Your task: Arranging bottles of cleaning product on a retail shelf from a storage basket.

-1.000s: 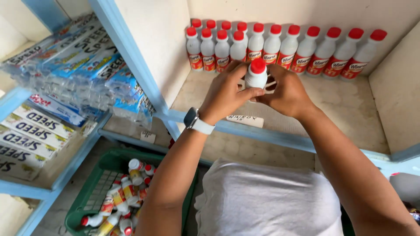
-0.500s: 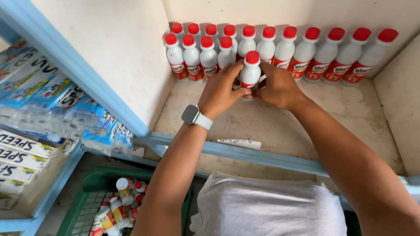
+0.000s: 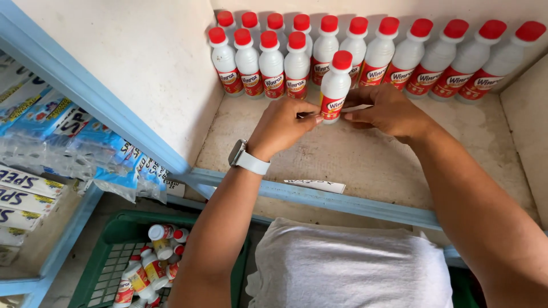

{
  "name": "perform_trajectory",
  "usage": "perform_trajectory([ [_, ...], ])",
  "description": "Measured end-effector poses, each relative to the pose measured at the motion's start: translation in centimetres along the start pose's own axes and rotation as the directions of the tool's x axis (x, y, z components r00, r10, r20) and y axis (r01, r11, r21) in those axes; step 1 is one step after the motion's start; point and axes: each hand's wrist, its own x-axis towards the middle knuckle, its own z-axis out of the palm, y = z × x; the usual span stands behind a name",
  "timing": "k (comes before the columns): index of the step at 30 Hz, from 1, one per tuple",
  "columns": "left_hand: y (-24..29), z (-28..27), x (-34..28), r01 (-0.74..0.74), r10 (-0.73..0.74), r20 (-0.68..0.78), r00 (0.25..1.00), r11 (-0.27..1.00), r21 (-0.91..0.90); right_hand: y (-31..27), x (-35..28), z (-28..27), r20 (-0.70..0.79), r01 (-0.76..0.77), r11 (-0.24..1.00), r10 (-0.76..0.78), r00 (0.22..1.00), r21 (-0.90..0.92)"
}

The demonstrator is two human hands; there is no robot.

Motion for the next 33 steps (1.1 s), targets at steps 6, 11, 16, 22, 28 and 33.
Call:
perform_trajectory([
  [6, -1.4, 0.7, 0.2, -0.063, 0.059, -0.058, 0.997, 0.996, -0.067, 0.6, 0.4, 0.8, -0.055, -0.014, 0.99, 0.022, 0.998, 0.139],
  [11, -1.6, 0.9, 0.4, -0.044, 0.042, -0.077, 0.996, 0.999, -0.032, 0.8, 0.7, 1.6, -0.095, -0.03, 0.975, 0.051, 0.994, 0.219],
  [16, -1.7, 1.0, 0.5, -0.018, 0.018, -0.078, 0.997, 1.0, -0.007, 0.5, 0.6, 2.2, -0.098, -0.022, 0.961, 0.051, 0.994, 0.276],
  [22, -2.0, 1.3, 0.6, -0.006, 0.007, -0.084, 0.996, 1.0, 0.01, -0.1, 0.1, 2.6, -0.086, -0.004, 0.96, 0.03, 0.996, 0.281],
  [28, -1.6, 1.1, 0.5, 0.04, -0.035, -0.071, 0.997, 0.997, 0.062, 0.3, 0.2, 2.6, -0.063, 0.033, 0.948, -0.014, 0.998, 0.316],
  [33, -3.3, 1.8, 0.9, -0.026, 0.036, -0.102, 0.994, 0.995, 0.095, 0.0, 0.0, 2.6, -0.051, 0.053, 0.939, -0.038, 0.998, 0.339],
])
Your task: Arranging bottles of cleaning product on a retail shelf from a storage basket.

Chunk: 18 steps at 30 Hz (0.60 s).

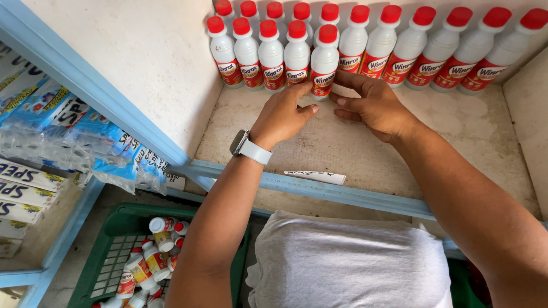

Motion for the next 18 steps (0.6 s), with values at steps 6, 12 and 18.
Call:
perform_trajectory([
  [6, 0.08, -0.03, 0.12, 0.008, -0.009, 0.012, 1.0, 1.0, 0.011, 0.27, -0.03, 0.17, 0.032, 0.035, 0.999, -0.036, 0.999, 0.019],
  [12, 0.01, 0.07, 0.2, 0.01, -0.01, 0.011, 1.0, 1.0, 0.022, 0.26, -0.14, 0.64, 0.016, 0.043, 0.998, -0.044, 0.999, 0.049],
  [18, -0.28, 0.26, 0.25, 0.031, -0.031, 0.031, 0.999, 0.999, -0.006, 0.29, -0.19, 0.72, 0.022, 0.055, 0.997, -0.056, 0.998, 0.052],
])
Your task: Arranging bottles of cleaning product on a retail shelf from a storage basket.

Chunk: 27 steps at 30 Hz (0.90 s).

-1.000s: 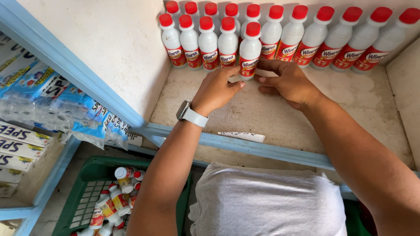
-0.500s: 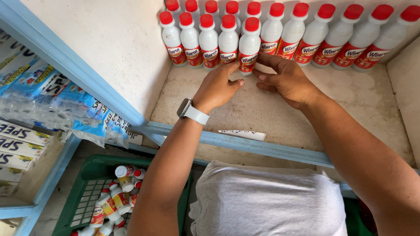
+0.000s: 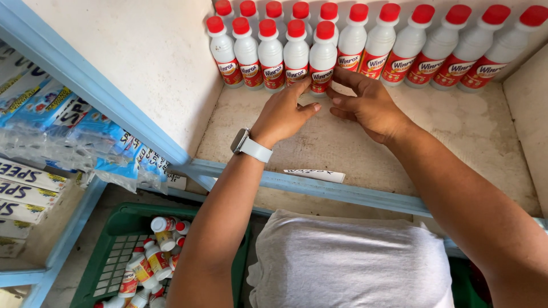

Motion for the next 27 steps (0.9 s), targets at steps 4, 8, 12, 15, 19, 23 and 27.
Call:
perform_trajectory([
  [4, 0.7, -0.3, -0.1, 0.047, -0.047, 0.019, 0.999, 0.999, -0.003, 0.3, 0.2, -0.1, 0.003, 0.0, 1.0, 0.0, 1.0, 0.012],
  [8, 0.4, 0.0, 0.0, 0.025, -0.026, 0.007, 1.0, 1.0, 0.013, 0.3, 0.1, -0.1, 0.004, 0.015, 1.0, -0.015, 1.0, -0.001],
  [12, 0.3, 0.1, 0.0, 0.004, -0.004, -0.006, 1.0, 1.0, 0.022, 0.4, 0.2, -0.1, 0.004, 0.023, 1.0, -0.023, 1.0, -0.013],
  [15, 0.0, 0.3, 0.1, -0.007, 0.007, -0.017, 1.0, 1.0, 0.019, 0.4, 0.2, -0.1, 0.002, 0.023, 1.0, -0.023, 1.0, -0.016],
  [19, 0.3, 0.1, -0.1, -0.001, 0.001, -0.01, 1.0, 1.0, 0.02, 0.4, 0.2, 0.0, -0.002, 0.021, 0.999, -0.021, 1.0, -0.036],
  [23, 0.9, -0.2, -0.1, -0.002, 0.002, -0.004, 1.0, 1.0, 0.017, 0.1, 0.1, 0.1, -0.019, 0.021, 0.997, -0.022, 1.0, -0.078],
  [27, 0.5, 0.1, -0.1, 0.009, -0.009, -0.004, 1.0, 1.0, 0.018, 0.1, 0.0, 0.2, -0.016, 0.024, 0.994, -0.026, 1.0, -0.108],
])
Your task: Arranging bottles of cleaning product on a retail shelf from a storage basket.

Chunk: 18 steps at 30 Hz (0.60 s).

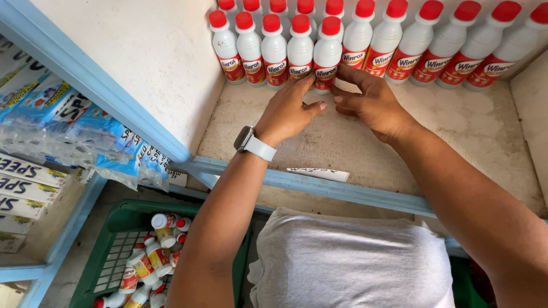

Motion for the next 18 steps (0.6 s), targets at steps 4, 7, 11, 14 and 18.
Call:
perform_trajectory([
  [4, 0.04, -0.02, 0.01, 0.002, -0.002, -0.001, 1.0, 1.0, -0.008, 0.2, 0.13, -0.12, 0.001, 0.007, 1.0, -0.007, 1.0, 0.001],
  [7, -0.01, -0.01, 0.05, -0.017, 0.017, -0.011, 1.0, 1.0, 0.0, 0.16, 0.14, -0.12, 0.002, 0.003, 1.0, -0.003, 1.0, 0.003],
  [11, -0.12, 0.07, 0.03, -0.007, 0.007, -0.004, 1.0, 1.0, 0.01, 0.29, 0.14, -0.15, 0.004, 0.007, 1.0, -0.007, 1.0, 0.007],
  [14, -0.08, 0.05, 0.05, 0.001, -0.001, -0.002, 1.0, 1.0, 0.009, 0.36, 0.16, -0.23, 0.004, 0.009, 1.0, -0.009, 1.0, 0.014],
  [18, -0.42, 0.19, 0.12, 0.001, -0.001, -0.005, 1.0, 1.0, 0.011, 0.34, 0.3, -0.33, 0.001, -0.006, 0.999, 0.006, 1.0, 0.043],
])
